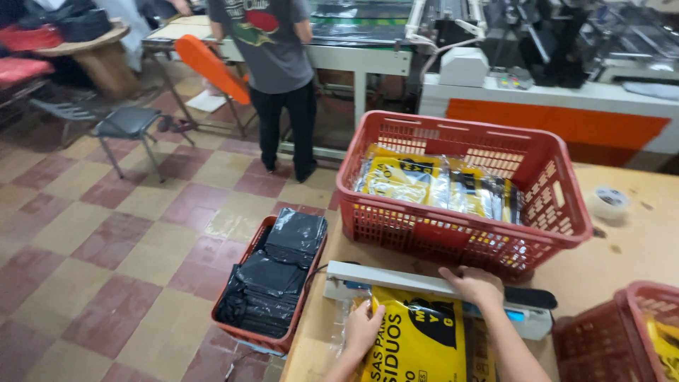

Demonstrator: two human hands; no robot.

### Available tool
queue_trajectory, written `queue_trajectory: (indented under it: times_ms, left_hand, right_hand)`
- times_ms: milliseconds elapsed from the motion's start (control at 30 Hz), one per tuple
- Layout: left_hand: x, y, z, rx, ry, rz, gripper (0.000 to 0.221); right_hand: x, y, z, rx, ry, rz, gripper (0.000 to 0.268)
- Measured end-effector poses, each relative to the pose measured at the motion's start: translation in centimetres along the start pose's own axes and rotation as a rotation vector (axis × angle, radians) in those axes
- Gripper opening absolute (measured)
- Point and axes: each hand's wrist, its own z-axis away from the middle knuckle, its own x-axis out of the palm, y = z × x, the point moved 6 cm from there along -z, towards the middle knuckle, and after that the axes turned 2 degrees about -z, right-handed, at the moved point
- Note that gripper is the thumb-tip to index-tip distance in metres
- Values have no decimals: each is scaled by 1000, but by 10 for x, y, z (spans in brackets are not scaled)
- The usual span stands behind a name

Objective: The person repeatedly places yellow plastic bags containing black trash bags onto a heat-sealing machine, closes the lid to seal each package, and then places the sealed bags into a red basket. The process is repeated for multiple units throughout the clip.

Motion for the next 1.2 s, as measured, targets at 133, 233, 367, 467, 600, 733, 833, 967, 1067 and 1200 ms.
queue_trajectory:
  times_ms: [133, 233, 367, 467, 600, 733, 833, 967, 1067, 1200]
  left_hand:
    - [0, -4, -4, 48, 39, 17, 27]
    - [7, -13, -8, 33, 1, 45, 29]
    - [8, -16, -12, 51, 30, 31, 33]
    - [4, -14, -7, 59, 42, 51, 32]
    - [4, -15, -8, 53, 49, 52, 31]
    - [2, -11, -2, 29, 21, 85, 30]
    - [3, -14, -7, 86, 66, 45, 33]
    - [2, -14, -7, 88, 78, 47, 32]
    - [3, -16, -9, 89, 78, 50, 32]
    - [2, -15, -8, 79, 75, 47, 31]
  right_hand:
    - [-2, 0, -1, 16, 22, 27, 80]
    - [2, 2, -2, 50, -36, 27, 80]
    - [1, 2, -5, 27, 2, 30, 81]
    - [-1, 1, -1, 35, 16, 29, 79]
    - [0, 1, -1, 12, 49, 24, 79]
    - [-2, 0, 0, 25, 47, 40, 78]
    - [1, 2, -2, 40, 23, 49, 80]
    - [0, 1, -1, 25, 48, 29, 77]
    - [-2, 0, 1, 35, 33, 29, 77]
    - [-4, -1, 5, 44, 32, 24, 76]
